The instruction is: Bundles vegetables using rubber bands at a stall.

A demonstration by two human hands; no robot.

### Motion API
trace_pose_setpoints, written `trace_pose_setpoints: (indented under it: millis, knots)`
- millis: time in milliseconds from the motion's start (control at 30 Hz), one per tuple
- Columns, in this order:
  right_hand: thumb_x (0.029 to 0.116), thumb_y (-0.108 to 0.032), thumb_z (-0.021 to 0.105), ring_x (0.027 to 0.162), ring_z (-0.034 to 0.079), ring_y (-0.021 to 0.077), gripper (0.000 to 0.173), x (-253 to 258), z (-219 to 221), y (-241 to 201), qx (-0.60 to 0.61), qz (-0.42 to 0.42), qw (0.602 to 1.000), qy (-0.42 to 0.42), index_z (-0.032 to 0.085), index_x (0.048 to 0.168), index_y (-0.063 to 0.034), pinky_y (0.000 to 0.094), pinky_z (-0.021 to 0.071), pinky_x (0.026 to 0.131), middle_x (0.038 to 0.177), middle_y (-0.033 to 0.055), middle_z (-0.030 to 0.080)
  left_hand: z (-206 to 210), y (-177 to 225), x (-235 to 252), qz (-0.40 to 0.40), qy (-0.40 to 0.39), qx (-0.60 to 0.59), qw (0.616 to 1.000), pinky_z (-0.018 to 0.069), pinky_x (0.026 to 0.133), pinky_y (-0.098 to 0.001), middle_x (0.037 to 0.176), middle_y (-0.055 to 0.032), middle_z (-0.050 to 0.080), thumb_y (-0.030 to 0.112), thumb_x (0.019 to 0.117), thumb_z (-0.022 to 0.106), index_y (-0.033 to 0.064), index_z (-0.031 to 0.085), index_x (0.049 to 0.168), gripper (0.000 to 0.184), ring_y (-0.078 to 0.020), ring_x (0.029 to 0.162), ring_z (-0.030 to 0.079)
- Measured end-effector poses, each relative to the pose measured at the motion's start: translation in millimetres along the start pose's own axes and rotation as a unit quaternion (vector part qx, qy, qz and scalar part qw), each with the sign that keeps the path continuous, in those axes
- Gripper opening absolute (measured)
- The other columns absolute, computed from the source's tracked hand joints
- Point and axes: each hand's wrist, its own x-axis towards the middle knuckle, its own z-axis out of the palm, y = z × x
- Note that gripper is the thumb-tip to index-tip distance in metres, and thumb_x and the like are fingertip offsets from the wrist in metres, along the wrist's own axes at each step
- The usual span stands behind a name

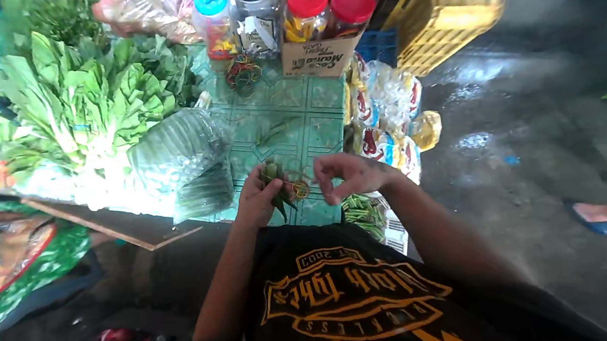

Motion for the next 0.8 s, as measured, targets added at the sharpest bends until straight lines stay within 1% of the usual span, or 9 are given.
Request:
trace_pose_setpoints:
  millis: [100, 167, 233, 367, 433, 533, 667, 733, 800]
  knots:
    - [0.0851, -0.035, 0.083, 0.112, 0.071, 0.0289, 0.030, 0.9, 30.8, 22.8, 0.287, -0.143, 0.941, 0.105, 0.068, 0.110, -0.0265, 0.0520, 0.0544, 0.104, 0.111, 0.0064, 0.076, 10.7, -17.5, -3.4, 0.032, 0.012, -0.128, 0.991, 0.0615, 0.083, -0.0457, 0.105, -0.0121, 0.071, 0.031, 0.0795, 0.089, 0.0116, 0.057, 0.128, 0.061, -0.0250, 0.089, 0.072]
    - [0.0859, -0.040, 0.082, 0.126, 0.063, 0.0318, 0.046, 12.6, 46.3, 31.9, 0.351, -0.169, 0.904, 0.173, 0.063, 0.128, -0.0343, 0.0527, 0.0519, 0.105, 0.139, 0.0066, 0.065, 21.0, -18.1, 0.8, 0.066, -0.003, -0.121, 0.991, 0.0606, 0.084, -0.0451, 0.107, -0.0136, 0.070, 0.030, 0.0788, 0.089, 0.0123, 0.054, 0.130, 0.065, -0.0261, 0.092, 0.071]
    - [0.0839, -0.048, 0.081, 0.125, 0.062, 0.0257, 0.066, 23.5, 52.5, 30.0, 0.328, -0.153, 0.912, 0.196, 0.049, 0.140, -0.0360, 0.0438, 0.0539, 0.099, 0.153, 0.0039, 0.054, 27.8, -11.6, 3.6, 0.099, -0.016, -0.050, 0.994, 0.0601, 0.088, -0.0444, 0.113, -0.0143, 0.068, 0.027, 0.0834, 0.086, 0.0116, 0.050, 0.133, 0.063, -0.0262, 0.098, 0.070]
    - [0.0755, -0.044, 0.087, 0.120, 0.063, 0.0258, 0.094, 36.4, 46.7, -2.4, 0.205, -0.133, 0.949, 0.201, 0.030, 0.147, -0.0223, 0.0450, 0.0568, 0.093, 0.142, 0.0080, 0.058, 35.4, 6.6, 5.0, 0.153, 0.014, 0.194, 0.969, 0.0612, 0.085, -0.0379, 0.117, -0.0087, 0.070, 0.009, 0.0920, 0.072, 0.0074, 0.061, 0.131, 0.041, -0.0194, 0.099, 0.070]
    - [0.0775, -0.037, 0.085, 0.105, 0.069, 0.0243, 0.089, 39.1, 39.8, -19.2, 0.123, -0.137, 0.963, 0.198, 0.032, 0.146, -0.0186, 0.0409, 0.0609, 0.080, 0.130, 0.0087, 0.065, 36.7, 13.6, 6.6, 0.184, 0.005, 0.281, 0.942, 0.0621, 0.086, -0.0387, 0.117, -0.0086, 0.071, 0.006, 0.0917, 0.073, 0.0050, 0.065, 0.129, 0.039, -0.0194, 0.099, 0.071]
    - [0.0757, -0.011, 0.077, 0.092, 0.069, 0.0235, 0.073, 38.5, 33.2, -33.1, 0.040, -0.135, 0.974, 0.176, 0.041, 0.140, -0.0121, 0.0387, 0.0621, 0.071, 0.113, 0.0094, 0.068, 38.2, 16.6, 7.0, 0.227, 0.014, 0.369, 0.901, 0.0641, 0.082, -0.0394, 0.112, -0.0062, 0.071, 0.014, 0.0894, 0.078, 0.0059, 0.069, 0.121, 0.034, -0.0175, 0.095, 0.072]
    - [0.0707, -0.010, 0.067, 0.096, 0.065, 0.0189, 0.062, 31.1, 32.2, -33.2, -0.018, -0.137, 0.965, 0.225, 0.051, 0.131, -0.0107, 0.0368, 0.0595, 0.077, 0.114, 0.0073, 0.063, 45.0, 21.8, -1.0, 0.177, 0.046, 0.338, 0.923, 0.0639, 0.080, -0.0366, 0.111, -0.0071, 0.072, 0.012, 0.0883, 0.078, 0.0042, 0.061, 0.126, 0.042, -0.0174, 0.092, 0.072]
    - [0.0774, -0.010, 0.066, 0.106, 0.062, 0.0194, 0.052, 25.6, 29.6, -35.3, -0.052, -0.137, 0.956, 0.253, 0.055, 0.128, -0.0094, 0.0384, 0.0567, 0.087, 0.123, 0.0076, 0.060, 43.9, 22.8, -2.1, 0.145, 0.044, 0.275, 0.949, 0.0638, 0.077, -0.0384, 0.105, -0.0101, 0.072, 0.008, 0.0903, 0.074, 0.0026, 0.060, 0.125, 0.038, -0.0208, 0.088, 0.073]
    - [0.0916, -0.014, 0.061, 0.103, 0.064, 0.0189, 0.040, 20.2, 29.1, -41.0, -0.088, -0.104, 0.959, 0.250, 0.059, 0.131, -0.0085, 0.0373, 0.0582, 0.085, 0.127, 0.0084, 0.060, 39.3, 19.8, -4.1, 0.130, 0.014, 0.216, 0.968, 0.0636, 0.077, -0.0400, 0.105, -0.0126, 0.072, 0.010, 0.0940, 0.071, 0.0024, 0.061, 0.125, 0.034, -0.0228, 0.086, 0.072]
